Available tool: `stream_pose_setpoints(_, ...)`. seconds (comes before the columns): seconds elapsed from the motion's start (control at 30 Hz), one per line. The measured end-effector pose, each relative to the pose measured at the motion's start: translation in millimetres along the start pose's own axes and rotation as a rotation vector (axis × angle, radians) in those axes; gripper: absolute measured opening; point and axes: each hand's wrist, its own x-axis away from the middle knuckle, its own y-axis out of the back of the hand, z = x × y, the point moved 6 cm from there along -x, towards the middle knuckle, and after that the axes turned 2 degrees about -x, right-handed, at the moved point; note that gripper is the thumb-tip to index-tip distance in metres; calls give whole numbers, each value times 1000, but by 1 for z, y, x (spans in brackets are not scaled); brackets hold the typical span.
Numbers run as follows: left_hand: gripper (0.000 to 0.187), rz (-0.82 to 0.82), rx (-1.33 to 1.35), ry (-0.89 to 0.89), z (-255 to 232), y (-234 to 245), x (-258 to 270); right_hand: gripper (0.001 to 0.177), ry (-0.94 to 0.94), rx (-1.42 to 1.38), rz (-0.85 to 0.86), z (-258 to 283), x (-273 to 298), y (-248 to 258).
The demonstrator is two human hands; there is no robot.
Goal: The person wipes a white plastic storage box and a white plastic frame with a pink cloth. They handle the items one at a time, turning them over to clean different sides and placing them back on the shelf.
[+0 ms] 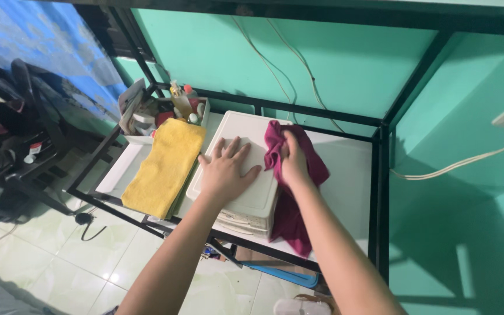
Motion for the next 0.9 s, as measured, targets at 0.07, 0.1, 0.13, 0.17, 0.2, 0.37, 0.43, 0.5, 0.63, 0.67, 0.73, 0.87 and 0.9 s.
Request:
stream_pose_setpoints(0.07,64,-7,-16,2,1,-2,-1,39,119,12,-25,27,35,1)
stream_pose_setpoints(0.1,64,-14,-22,4,1,-2,-1,45,-62,36,90,29,56,-3)
stream_pose_setpoints(0.13,64,-17,-26,0,1,-2,-2,51,-234,58,204,33,78,-5)
stream_pose_setpoints(0.17,64,-19,-30,-4,0,-2,-3,50,-115,-55,222,54,92,-2)
stream_pose_setpoints(0.2,64,-7,-36,-5,1,-3,-1,49,-8,-171,247,73,104,1)
stream_pose_setpoints(0.37,63,-14,-55,-27,2,-1,-4,48,85,-207,277,81,95,10)
stream_pose_setpoints(0.43,62,6,-62,-35,0,-3,-1,48,8,-175,297,54,74,5)
stream_pose_setpoints(0.5,60,11,-41,-32,0,-1,-2,50,-150,-191,329,13,25,-7)
stream_pose_setpoints(0.63,61,2,-39,-32,-3,2,-1,38,110,-229,210,-44,-64,-24)
stream_pose_setpoints(0.67,61,12,-35,-23,-2,3,1,35,39,-243,167,-64,-77,-29)
stream_pose_setpoints(0.73,61,12,-23,-13,-2,5,-1,36,-115,-401,143,-95,-93,-36)
stream_pose_setpoints(0.87,62,-9,7,-34,-1,2,-2,35,-417,-766,51,-120,-84,-39)
stream_pose_setpoints(0.9,62,-10,11,-49,1,1,-3,35,-483,-805,-15,-122,-75,-36)
